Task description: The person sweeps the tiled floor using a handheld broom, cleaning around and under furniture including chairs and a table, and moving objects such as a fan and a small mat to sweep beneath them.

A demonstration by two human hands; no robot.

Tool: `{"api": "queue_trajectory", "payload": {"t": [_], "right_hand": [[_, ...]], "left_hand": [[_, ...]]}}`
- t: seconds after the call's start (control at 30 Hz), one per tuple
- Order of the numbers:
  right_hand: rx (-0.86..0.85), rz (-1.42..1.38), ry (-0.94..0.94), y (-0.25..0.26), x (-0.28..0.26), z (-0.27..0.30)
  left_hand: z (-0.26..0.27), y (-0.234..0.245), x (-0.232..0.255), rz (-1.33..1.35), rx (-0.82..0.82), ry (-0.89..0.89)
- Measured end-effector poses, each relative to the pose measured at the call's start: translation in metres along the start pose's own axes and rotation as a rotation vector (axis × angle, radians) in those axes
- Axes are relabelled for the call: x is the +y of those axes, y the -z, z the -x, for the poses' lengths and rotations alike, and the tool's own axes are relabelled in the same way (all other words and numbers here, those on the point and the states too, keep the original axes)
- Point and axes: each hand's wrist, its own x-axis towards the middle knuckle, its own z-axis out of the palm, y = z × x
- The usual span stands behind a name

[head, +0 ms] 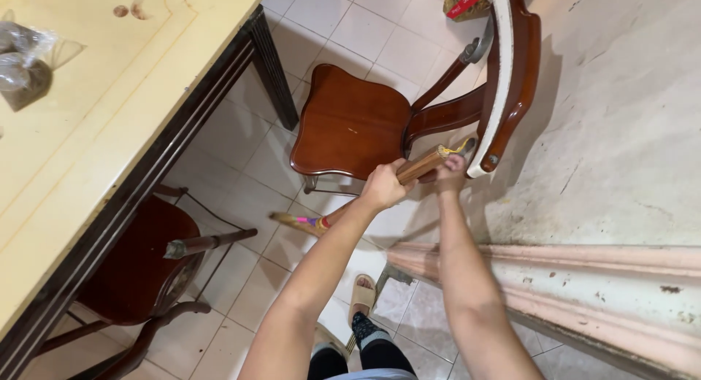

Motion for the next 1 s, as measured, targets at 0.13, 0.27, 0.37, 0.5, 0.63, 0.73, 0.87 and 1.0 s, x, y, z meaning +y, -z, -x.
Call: {"api": "queue_trajectory", "payload": {"t": [0.13,0.27,0.37,0.5,0.63,0.73,0.87,1.0], "right_hand": [[0.136,-0.539,-0.104,0.024,-0.032,-0.012],[0.216,-0.973,-0.238,0.035,-0.054,0.011],[0.129,-0.893,-0.174,0.038,-0.069,0.011],[0.232,-0.758,-0.152,0.026,-0.069,0.033],[0.181,-0.773,-0.201,0.012,-0.057,0.066],[0.075,-0.679,-0.216,0.008,-0.045,0.104],[-0.100,-0.566,-0.160,-0.011,-0.031,0.156],[-0.346,-0.350,-0.189,-0.033,-0.020,0.209]], "left_hand": [[0.006,0.018,0.012,0.024,-0.012,0.007],[0.005,0.017,0.004,-0.098,-0.006,0.011],[-0.010,0.001,0.006,-0.156,-0.002,-0.018],[-0.026,-0.010,0.020,-0.124,0.005,-0.083],[-0.039,0.002,0.043,-0.094,0.008,-0.108],[-0.029,0.013,0.051,0.004,-0.088,-0.091],[-0.004,0.031,0.030,-0.052,-0.099,-0.216],[0.032,0.067,-0.016,-0.207,-0.122,-0.241]]}}
